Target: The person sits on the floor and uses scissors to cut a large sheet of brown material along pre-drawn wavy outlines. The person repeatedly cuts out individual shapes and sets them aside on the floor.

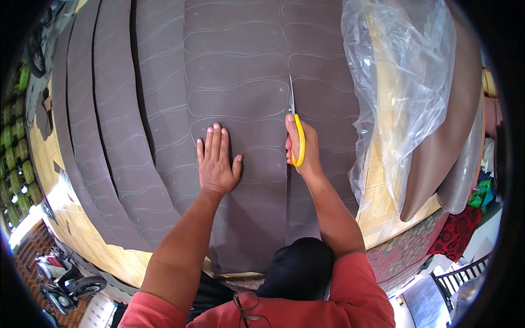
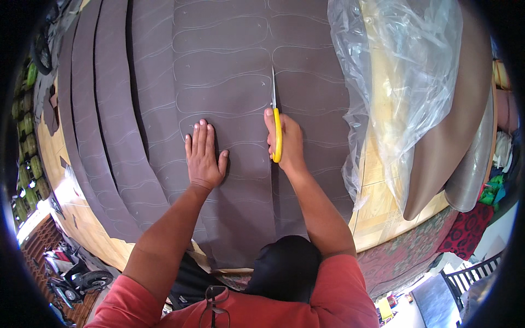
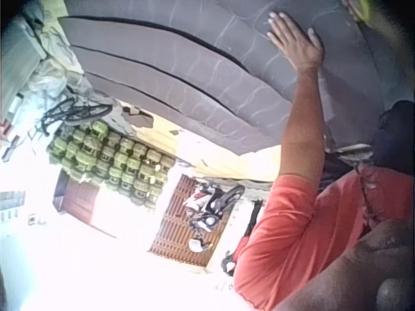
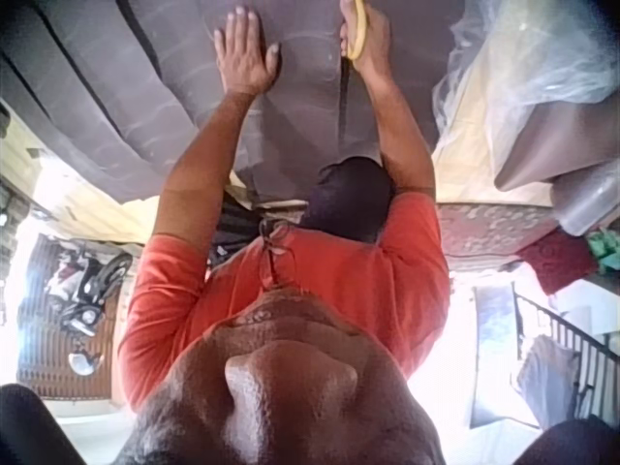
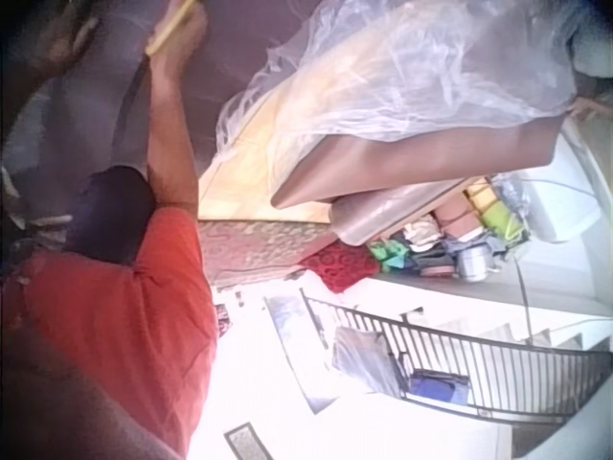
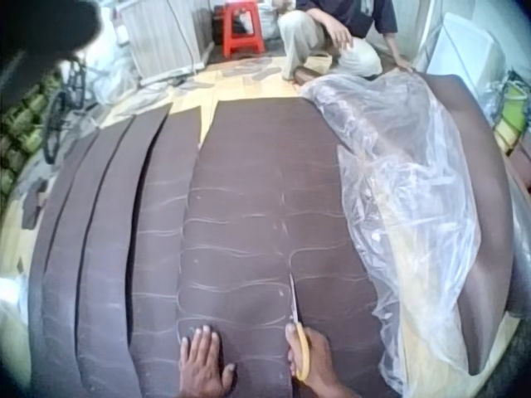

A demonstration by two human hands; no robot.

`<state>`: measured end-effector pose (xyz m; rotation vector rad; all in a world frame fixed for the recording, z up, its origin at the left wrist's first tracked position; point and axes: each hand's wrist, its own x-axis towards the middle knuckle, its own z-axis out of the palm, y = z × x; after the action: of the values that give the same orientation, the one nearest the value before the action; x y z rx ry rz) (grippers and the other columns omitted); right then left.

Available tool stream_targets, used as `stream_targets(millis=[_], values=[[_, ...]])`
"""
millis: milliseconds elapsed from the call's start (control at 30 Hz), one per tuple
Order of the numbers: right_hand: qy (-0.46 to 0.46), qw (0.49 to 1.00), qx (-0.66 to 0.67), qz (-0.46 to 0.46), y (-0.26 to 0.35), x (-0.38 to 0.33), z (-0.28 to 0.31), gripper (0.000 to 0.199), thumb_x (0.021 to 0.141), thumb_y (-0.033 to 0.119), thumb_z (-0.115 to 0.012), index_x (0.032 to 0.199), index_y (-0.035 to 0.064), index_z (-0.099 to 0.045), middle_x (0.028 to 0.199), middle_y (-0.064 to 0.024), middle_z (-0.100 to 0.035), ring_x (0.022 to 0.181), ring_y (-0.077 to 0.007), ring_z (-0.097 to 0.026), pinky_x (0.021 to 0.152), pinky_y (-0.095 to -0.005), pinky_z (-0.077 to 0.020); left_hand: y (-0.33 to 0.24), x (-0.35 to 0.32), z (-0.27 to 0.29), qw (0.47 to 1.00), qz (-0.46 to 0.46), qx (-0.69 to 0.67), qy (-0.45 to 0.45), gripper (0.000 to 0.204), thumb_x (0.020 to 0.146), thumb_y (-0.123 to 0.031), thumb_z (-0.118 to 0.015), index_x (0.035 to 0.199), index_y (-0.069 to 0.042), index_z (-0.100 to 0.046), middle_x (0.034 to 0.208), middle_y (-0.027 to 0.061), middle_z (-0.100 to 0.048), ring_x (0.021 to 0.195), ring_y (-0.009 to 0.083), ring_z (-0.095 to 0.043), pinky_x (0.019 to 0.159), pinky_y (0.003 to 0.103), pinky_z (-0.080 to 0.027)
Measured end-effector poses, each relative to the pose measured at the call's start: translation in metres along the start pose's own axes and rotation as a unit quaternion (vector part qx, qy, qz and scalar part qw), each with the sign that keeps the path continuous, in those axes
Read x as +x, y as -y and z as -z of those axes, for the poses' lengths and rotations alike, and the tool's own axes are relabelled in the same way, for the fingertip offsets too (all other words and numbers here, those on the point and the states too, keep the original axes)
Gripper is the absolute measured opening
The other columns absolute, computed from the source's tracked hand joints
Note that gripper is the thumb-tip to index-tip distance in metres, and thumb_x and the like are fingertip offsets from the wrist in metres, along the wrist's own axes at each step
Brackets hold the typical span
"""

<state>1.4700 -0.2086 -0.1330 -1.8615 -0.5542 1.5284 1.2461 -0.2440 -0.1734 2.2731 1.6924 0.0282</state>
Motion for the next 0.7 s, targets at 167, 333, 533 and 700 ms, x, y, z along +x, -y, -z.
stream_targets(millis=[167,333,533,700], values=[[-0.007,1.000,0.018,-0.003,0.008,0.015,-0.004,0.052,0.097,0.055,-0.055,0.075,0.0080,-0.050,0.055,0.0006,-0.044,0.038,-0.0071,-0.042,0.034,-0.0234,-0.0359,0.001,0.003,-0.001,1.000,-0.001,-0.004,-0.004,0.072,0.094,-0.036,-0.050,0.153,0.000,-0.029,0.162,0.0175,-0.024,0.151,0.0339,-0.019,0.121,0.056,-0.012],[-0.013,1.000,0.014,0.005,0.018,0.030,-0.005,0.053,0.096,0.056,-0.056,0.075,0.0075,-0.051,0.055,0.0003,-0.044,0.038,-0.0075,-0.042,0.033,-0.0238,-0.0363,0.003,0.011,-0.003,1.000,-0.004,0.000,-0.005,0.073,0.094,-0.037,-0.049,0.153,0.000,-0.028,0.162,0.0172,-0.024,0.151,0.0334,-0.018,0.121,0.055,-0.011],[0.004,1.000,0.016,-0.003,0.031,0.044,-0.002,0.055,0.095,0.058,-0.056,0.074,0.0072,-0.050,0.055,0.0000,-0.044,0.037,-0.0086,-0.042,0.033,-0.0247,-0.0370,0.003,0.013,0.000,1.000,0.002,0.001,0.006,0.073,0.094,-0.038,-0.049,0.153,-0.001,-0.029,0.162,0.0169,-0.024,0.152,0.0329,-0.018,0.121,0.055,-0.011],[0.027,0.999,0.018,-0.018,0.031,0.044,0.003,0.055,0.093,0.058,-0.058,0.075,0.0072,-0.051,0.055,-0.0013,-0.046,0.040,-0.0092,-0.046,0.036,-0.0252,-0.0392,0.006,0.013,-0.002,1.000,-0.001,-0.011,0.002,0.073,0.094,-0.038,-0.049,0.153,-0.002,-0.029,0.162,0.0166,-0.024,0.151,0.0323,-0.019,0.121,0.054,-0.011]])
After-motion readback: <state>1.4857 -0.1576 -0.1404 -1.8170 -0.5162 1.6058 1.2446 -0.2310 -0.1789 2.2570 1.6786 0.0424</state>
